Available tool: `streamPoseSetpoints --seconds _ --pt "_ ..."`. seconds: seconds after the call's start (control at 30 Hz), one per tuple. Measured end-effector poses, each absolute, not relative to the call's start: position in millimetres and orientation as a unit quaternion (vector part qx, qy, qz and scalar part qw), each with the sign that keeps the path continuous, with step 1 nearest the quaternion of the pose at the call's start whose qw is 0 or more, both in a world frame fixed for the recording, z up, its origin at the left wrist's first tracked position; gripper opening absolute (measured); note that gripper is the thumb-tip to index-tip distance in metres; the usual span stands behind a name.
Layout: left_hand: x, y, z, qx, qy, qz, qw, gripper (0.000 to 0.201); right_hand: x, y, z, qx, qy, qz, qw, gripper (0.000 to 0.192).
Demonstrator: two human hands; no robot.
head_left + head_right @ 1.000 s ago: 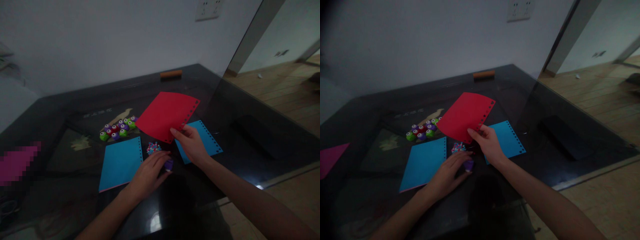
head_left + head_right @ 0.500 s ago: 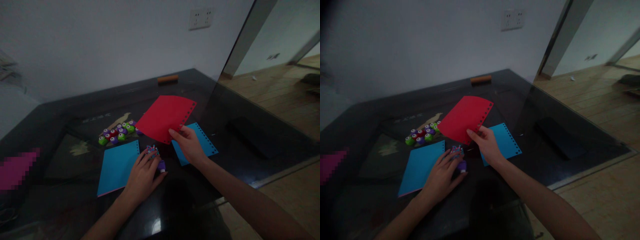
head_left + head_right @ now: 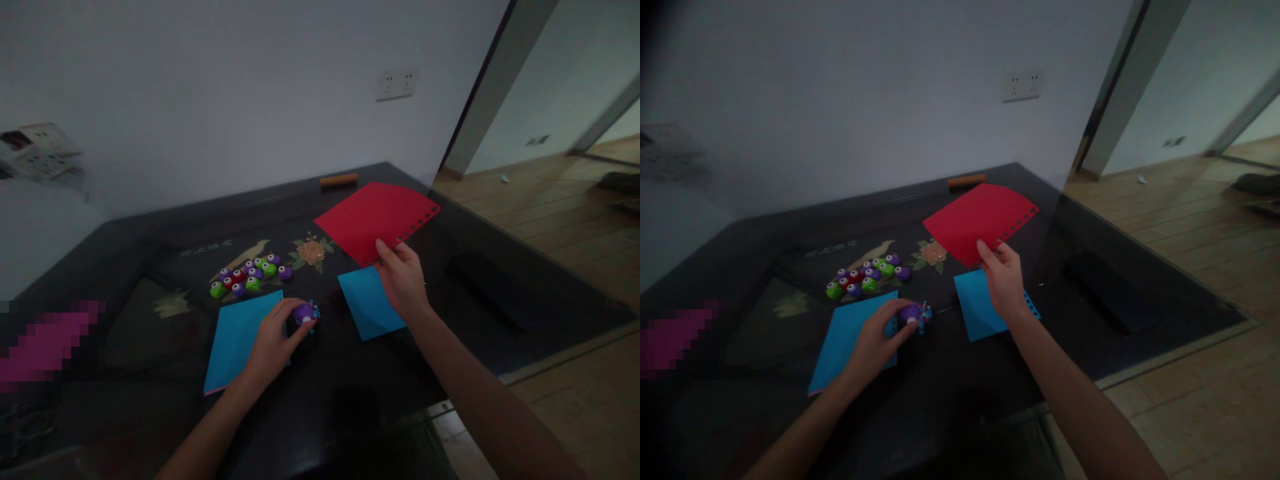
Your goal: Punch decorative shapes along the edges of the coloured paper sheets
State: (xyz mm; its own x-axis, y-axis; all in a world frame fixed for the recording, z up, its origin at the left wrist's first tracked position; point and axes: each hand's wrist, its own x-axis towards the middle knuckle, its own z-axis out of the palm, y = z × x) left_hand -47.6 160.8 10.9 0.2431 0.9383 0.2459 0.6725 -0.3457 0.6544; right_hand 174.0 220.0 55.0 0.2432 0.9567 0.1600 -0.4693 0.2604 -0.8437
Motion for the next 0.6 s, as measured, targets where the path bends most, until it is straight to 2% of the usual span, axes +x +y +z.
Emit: streamPoseSetpoints --seconds 0.17,0.37,0.43,0.53,0.6 --pt "-47 168 22 0.673 0.562 0.354 0.326 0.037 195 224 66 -0.35 -0.358 0.448 0.741 0.02" --pt "-33 189 37 0.562 0.489 0.429 0.511 0.038 228 225 66 -0.346 -0.368 0.449 0.738 0.019" --pt "-21 204 36 0.569 0.482 0.435 0.504 0.036 239 228 57 -0.357 -0.371 0.454 0.727 0.02" --pt "-1 237 28 0.642 0.525 0.389 0.402 0.031 248 231 42 -0.376 -0.36 0.463 0.717 0.024" --pt "14 263 20 0.658 0.542 0.367 0.373 0.032 249 232 35 -0.381 -0.353 0.478 0.708 0.025"
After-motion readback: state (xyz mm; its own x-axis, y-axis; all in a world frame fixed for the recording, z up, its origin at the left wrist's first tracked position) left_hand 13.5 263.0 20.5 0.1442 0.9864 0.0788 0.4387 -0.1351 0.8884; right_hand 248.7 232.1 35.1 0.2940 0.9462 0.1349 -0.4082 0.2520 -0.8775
